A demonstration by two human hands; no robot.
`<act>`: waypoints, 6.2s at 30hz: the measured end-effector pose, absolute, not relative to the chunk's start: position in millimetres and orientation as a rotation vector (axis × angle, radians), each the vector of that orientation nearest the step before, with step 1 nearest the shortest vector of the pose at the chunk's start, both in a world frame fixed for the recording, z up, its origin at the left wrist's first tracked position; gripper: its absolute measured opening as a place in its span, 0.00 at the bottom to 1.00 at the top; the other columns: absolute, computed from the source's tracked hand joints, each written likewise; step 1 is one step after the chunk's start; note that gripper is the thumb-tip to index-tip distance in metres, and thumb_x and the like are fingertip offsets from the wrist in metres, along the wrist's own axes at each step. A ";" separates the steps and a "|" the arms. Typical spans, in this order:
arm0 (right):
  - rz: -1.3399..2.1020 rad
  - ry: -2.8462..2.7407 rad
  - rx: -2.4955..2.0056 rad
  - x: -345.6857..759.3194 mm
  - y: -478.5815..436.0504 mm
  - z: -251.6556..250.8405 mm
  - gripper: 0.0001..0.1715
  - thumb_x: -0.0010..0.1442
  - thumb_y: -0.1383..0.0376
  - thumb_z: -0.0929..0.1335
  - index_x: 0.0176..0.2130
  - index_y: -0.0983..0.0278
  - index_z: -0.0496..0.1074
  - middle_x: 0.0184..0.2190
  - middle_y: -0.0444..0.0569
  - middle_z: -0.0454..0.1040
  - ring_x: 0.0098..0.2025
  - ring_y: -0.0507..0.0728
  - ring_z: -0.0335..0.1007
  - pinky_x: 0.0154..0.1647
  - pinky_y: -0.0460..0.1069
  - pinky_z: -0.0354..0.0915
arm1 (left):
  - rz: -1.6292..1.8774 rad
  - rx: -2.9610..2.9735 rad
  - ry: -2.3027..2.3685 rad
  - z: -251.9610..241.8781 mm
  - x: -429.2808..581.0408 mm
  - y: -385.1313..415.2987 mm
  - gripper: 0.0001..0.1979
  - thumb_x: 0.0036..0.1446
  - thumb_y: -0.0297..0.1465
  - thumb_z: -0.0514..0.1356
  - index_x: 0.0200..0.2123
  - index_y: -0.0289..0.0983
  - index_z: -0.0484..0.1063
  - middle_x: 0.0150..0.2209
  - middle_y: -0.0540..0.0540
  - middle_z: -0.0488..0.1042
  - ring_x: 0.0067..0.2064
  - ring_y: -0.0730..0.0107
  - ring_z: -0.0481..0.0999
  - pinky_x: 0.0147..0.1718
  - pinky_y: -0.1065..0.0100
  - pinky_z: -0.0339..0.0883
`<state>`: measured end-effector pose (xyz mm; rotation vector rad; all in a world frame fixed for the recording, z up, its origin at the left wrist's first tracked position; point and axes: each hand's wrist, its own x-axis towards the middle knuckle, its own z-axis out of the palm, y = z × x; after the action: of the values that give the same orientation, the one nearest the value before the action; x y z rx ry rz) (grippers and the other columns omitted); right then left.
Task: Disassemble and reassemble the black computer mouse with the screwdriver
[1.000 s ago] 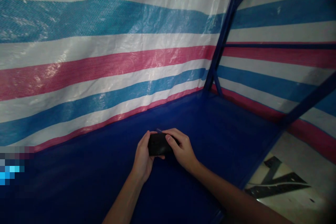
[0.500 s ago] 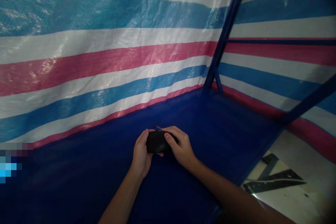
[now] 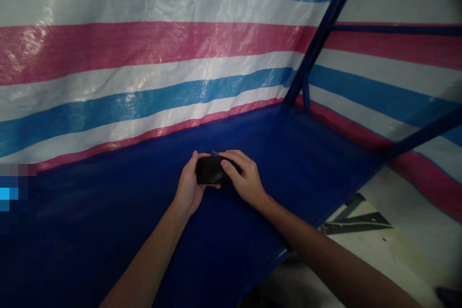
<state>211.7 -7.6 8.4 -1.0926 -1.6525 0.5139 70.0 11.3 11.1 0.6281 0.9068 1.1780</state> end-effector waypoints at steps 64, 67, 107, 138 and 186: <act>0.550 -2.264 -1.434 239.5 54.7 26.0 0.18 0.66 0.60 0.55 0.35 0.64 0.68 0.26 0.45 0.71 0.27 0.52 0.66 0.30 0.47 0.56 | 1.422 0.604 0.813 6.7 48.4 53.1 0.10 0.48 0.34 0.62 0.34 0.38 0.69 0.32 0.50 0.71 0.28 0.74 0.73 0.20 0.74 0.69; 0.520 -2.495 -1.451 240.1 52.5 25.8 0.21 0.60 0.49 0.60 0.36 0.63 0.69 0.26 0.45 0.72 0.27 0.52 0.65 0.28 0.46 0.53 | 1.408 0.623 0.809 9.4 47.9 54.2 0.11 0.48 0.35 0.63 0.35 0.38 0.70 0.34 0.49 0.73 0.29 0.73 0.74 0.23 0.73 0.70; 0.836 -1.826 -0.979 250.9 63.1 23.4 0.20 0.58 0.57 0.67 0.47 0.63 0.67 0.38 0.47 0.72 0.35 0.51 0.68 0.34 0.47 0.65 | 1.118 0.984 0.834 1.5 55.3 48.1 0.23 0.53 0.46 0.58 0.43 0.34 0.74 0.41 0.39 0.76 0.37 0.62 0.76 0.31 0.65 0.72; 0.645 -2.781 -0.740 236.7 42.1 28.5 0.08 0.58 0.70 0.65 0.36 0.64 0.75 0.35 0.45 0.74 0.34 0.49 0.70 0.33 0.44 0.62 | 1.216 1.037 1.085 1.1 53.3 51.9 0.14 0.46 0.37 0.65 0.36 0.37 0.70 0.29 0.49 0.71 0.29 0.71 0.71 0.27 0.72 0.63; 0.228 -2.234 -0.968 240.3 42.7 31.2 0.07 0.61 0.67 0.64 0.32 0.67 0.69 0.27 0.47 0.68 0.29 0.50 0.63 0.30 0.46 0.59 | 0.851 1.393 0.948 6.4 50.2 46.6 0.25 0.54 0.41 0.60 0.55 0.44 0.67 0.54 0.47 0.71 0.50 0.62 0.72 0.46 0.66 0.67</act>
<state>240.3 42.7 31.2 -0.9675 -2.2344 0.2282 50.2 46.6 6.4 1.3928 0.9484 0.8511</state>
